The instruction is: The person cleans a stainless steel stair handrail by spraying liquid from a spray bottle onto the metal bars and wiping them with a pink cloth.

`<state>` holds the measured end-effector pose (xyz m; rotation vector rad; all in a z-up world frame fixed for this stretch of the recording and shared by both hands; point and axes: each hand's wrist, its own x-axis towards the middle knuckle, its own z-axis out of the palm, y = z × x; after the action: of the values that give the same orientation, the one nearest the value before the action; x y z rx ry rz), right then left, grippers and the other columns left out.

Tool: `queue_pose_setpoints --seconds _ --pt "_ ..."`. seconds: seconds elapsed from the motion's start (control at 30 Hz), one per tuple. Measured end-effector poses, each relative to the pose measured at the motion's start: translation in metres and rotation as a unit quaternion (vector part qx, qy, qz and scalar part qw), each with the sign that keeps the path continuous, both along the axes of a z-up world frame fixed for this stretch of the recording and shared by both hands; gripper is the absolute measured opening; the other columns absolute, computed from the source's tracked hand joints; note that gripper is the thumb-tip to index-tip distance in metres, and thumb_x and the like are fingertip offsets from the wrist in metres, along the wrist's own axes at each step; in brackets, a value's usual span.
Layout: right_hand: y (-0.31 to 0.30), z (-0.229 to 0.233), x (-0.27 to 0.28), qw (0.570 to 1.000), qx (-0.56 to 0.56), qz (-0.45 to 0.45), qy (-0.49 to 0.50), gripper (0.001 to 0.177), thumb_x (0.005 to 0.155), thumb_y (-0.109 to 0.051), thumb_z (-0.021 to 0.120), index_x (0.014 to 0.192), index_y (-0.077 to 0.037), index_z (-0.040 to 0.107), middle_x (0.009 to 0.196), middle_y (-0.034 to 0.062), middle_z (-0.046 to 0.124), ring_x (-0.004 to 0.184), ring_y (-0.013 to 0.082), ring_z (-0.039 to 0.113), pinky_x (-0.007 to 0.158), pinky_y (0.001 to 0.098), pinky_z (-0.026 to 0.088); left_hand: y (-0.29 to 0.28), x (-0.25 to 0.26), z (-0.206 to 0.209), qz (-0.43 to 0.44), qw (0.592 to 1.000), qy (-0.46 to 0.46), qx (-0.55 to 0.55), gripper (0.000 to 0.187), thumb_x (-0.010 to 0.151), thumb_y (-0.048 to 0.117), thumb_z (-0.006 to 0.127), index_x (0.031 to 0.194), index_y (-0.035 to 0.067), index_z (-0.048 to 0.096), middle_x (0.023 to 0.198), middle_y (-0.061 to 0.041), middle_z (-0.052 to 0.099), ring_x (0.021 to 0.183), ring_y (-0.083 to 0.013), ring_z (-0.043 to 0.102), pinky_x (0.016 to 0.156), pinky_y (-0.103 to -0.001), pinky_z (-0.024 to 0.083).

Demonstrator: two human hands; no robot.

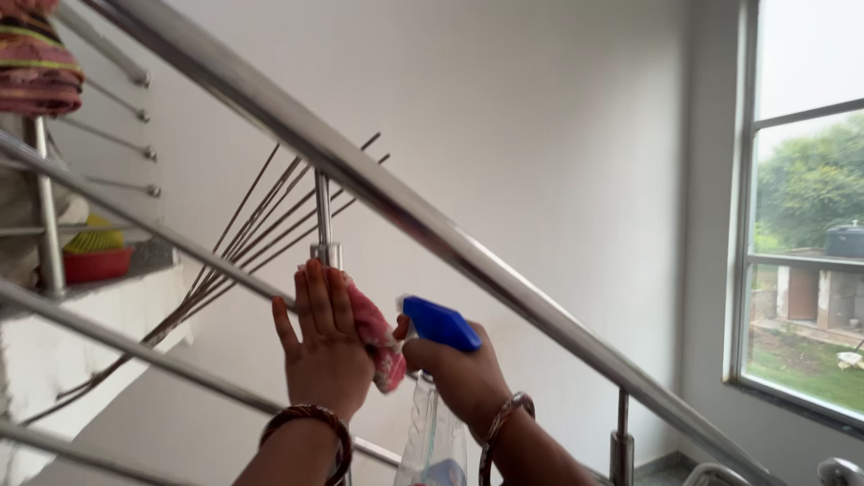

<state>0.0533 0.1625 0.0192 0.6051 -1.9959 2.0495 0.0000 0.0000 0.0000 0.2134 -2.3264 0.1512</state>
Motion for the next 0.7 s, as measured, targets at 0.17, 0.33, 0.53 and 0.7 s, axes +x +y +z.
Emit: queue_pose_setpoints --seconds 0.17,0.33,0.53,0.7 --pt "0.001 -0.012 0.008 1.000 -0.011 0.014 -0.026 0.027 0.070 -0.006 0.070 0.095 0.000 0.076 0.087 0.0042 0.075 0.079 0.0143 0.069 0.076 0.0306 0.056 0.000 0.025 -0.041 0.000 0.998 -0.060 -0.024 0.092 0.096 0.043 0.045 0.162 0.004 -0.007 0.170 -0.019 -0.015 0.152 -0.0353 -0.017 0.114 -0.064 -0.009" --pt "0.006 -0.026 0.017 0.999 0.017 0.030 -0.018 0.026 0.070 -0.008 0.071 0.094 -0.001 0.078 0.083 0.0069 0.073 0.075 0.0145 0.067 0.073 0.0295 0.054 0.001 0.042 -0.060 -0.098 0.979 0.042 0.173 0.079 0.089 0.038 0.056 0.158 0.018 0.023 0.169 -0.004 0.010 0.151 -0.0295 0.012 0.121 -0.059 0.013" --pt "0.001 -0.024 0.021 0.997 0.069 0.039 -0.016 0.027 0.071 -0.013 0.068 0.094 -0.002 0.077 0.085 0.0049 0.073 0.078 0.0141 0.064 0.073 0.0289 0.051 -0.031 -0.006 -0.024 -0.279 0.687 0.156 0.652 0.046 0.095 0.026 0.061 0.138 0.010 0.055 0.127 -0.012 0.067 0.114 -0.0210 0.068 0.097 -0.035 0.055" --pt "-0.002 -0.029 0.015 0.996 0.051 0.039 -0.054 0.032 0.071 -0.015 0.066 0.099 -0.009 0.079 0.100 0.0024 0.081 0.082 0.0136 0.067 0.080 0.0310 0.053 -0.044 -0.035 -0.028 -0.440 0.511 0.089 0.733 0.041 0.098 0.025 0.047 0.132 0.008 0.064 0.124 -0.008 0.070 0.108 -0.0157 0.070 0.090 -0.030 0.056"
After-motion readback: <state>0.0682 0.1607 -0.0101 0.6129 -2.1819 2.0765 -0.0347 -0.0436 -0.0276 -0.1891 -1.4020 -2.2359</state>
